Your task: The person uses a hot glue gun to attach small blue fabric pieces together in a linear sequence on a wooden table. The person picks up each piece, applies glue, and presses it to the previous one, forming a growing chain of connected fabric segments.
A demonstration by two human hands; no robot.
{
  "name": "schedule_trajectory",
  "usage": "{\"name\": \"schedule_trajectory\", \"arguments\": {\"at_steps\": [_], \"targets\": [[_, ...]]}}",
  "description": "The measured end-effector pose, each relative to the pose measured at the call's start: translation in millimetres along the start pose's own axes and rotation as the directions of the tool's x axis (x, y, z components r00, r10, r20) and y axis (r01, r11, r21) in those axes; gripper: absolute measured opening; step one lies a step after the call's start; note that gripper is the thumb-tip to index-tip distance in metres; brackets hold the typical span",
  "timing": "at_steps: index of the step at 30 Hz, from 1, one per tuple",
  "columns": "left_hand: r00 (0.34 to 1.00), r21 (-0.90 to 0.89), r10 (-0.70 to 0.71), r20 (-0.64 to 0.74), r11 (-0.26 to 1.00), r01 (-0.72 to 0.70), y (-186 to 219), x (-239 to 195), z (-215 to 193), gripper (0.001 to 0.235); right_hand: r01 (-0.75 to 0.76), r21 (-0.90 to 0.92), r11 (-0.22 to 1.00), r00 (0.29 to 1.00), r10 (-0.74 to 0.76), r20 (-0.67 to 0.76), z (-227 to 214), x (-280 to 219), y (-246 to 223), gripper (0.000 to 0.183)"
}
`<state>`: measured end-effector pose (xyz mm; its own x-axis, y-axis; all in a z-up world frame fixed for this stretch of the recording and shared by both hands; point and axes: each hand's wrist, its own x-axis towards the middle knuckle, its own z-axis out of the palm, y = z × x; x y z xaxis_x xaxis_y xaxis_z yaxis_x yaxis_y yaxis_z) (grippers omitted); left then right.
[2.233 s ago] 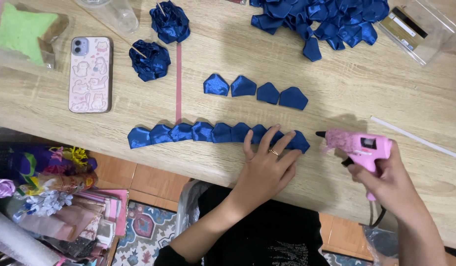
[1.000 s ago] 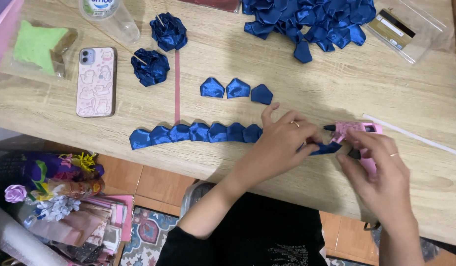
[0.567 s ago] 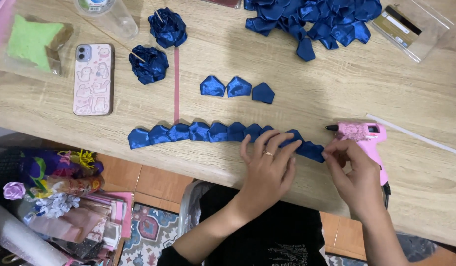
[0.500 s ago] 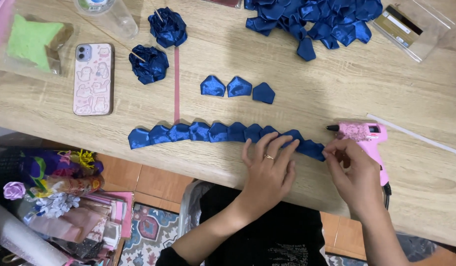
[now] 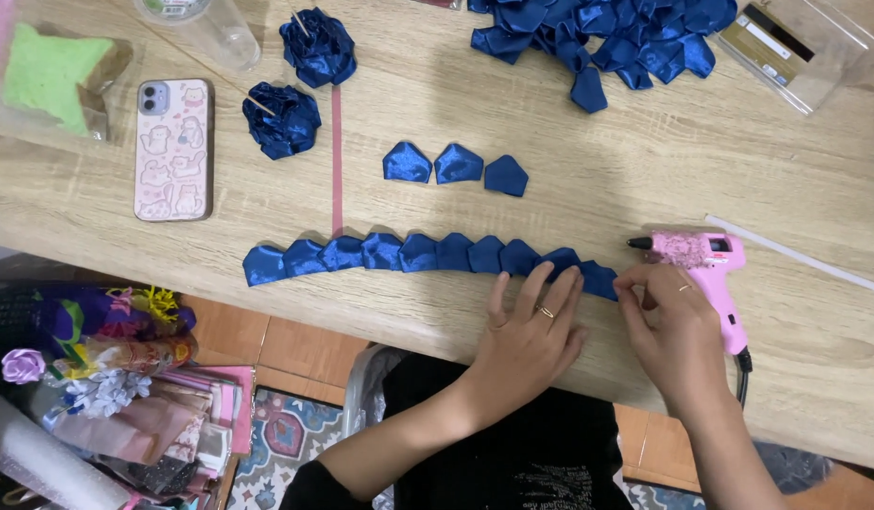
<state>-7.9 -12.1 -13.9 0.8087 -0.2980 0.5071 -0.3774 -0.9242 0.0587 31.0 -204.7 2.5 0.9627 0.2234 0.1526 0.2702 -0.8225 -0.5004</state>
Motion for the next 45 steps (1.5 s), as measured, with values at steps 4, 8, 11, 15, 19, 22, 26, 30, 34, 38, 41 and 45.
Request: {"name": "schedule_trajectory", "arguments": {"at_steps": [4, 8, 11, 15, 19, 22, 26, 30, 34, 38, 41, 45], "targets": [[1.000, 0.079, 0.022, -0.001, 0.997, -0.022, 3, 3, 0, 0.043, 0.045, 0.015, 0.999, 0.999, -0.044, -0.005, -2, 1, -4, 0.008], [0.997, 0.264, 0.070, 0.036, 0.962, -0.077, 5, 7, -8, 0.035, 0.083, 0.017, 0.996, 0.996, -0.083, -0.029, -4, 4, -10, 0.010], [0.997, 0.219, 0.056, 0.046, 0.974, -0.064, 7, 5, -3, 0.038, 0.082, 0.029, 0.996, 0.995, -0.080, -0.067, -14, 5, -18, 0.009], [0.995, -0.233, -0.036, 0.092, 0.971, 0.057, -10, 13, -25, 0.048, -0.013, 0.114, 0.993, 0.993, 0.026, -0.118, -37, 1, -12, 0.004], [0.978, -0.204, -0.170, 0.123, 0.960, 0.192, -37, 24, -26, 0.037, -0.229, 0.112, 0.967, 0.963, 0.242, -0.119, -57, -2, 1, 0.013], [0.982, -0.058, -0.165, 0.093, 0.984, 0.171, -61, 24, -21, 0.036, -0.548, 0.054, 0.834, 0.835, 0.542, 0.098, -69, 1, 6, 0.048], [0.976, -0.081, -0.173, 0.134, 0.979, 0.185, -78, 18, -11, 0.021, -0.615, 0.106, 0.782, 0.786, 0.596, 0.162, -62, -1, 24, 0.058], [0.962, -0.047, -0.226, 0.154, 0.971, 0.236, -90, 19, -23, 0.018, -0.661, 0.077, 0.746, 0.745, 0.642, 0.180, -62, 2, 23, 0.050], [0.957, 0.095, -0.275, 0.087, 0.959, 0.267, -88, 21, -31, 0.032, -0.663, 0.258, 0.703, 0.749, 0.631, 0.204, -54, 1, 34, 0.043], [0.984, -0.211, -0.102, 0.143, 0.969, 0.131, -64, 20, -27, 0.045, -0.646, 0.401, 0.650, 0.753, 0.628, 0.196, -53, 5, 21, 0.053], [0.999, -0.289, 0.009, 0.041, 0.957, 0.003, -47, 15, -13, 0.029, -0.568, 0.513, 0.643, 0.810, 0.547, 0.212, -43, -7, 47, 0.025], [1.000, -0.267, 0.025, -0.010, 0.963, -0.026, -38, 12, -5, 0.020, -0.512, 0.617, 0.597, 0.850, 0.454, 0.267, -32, -21, 68, 0.010]]}}
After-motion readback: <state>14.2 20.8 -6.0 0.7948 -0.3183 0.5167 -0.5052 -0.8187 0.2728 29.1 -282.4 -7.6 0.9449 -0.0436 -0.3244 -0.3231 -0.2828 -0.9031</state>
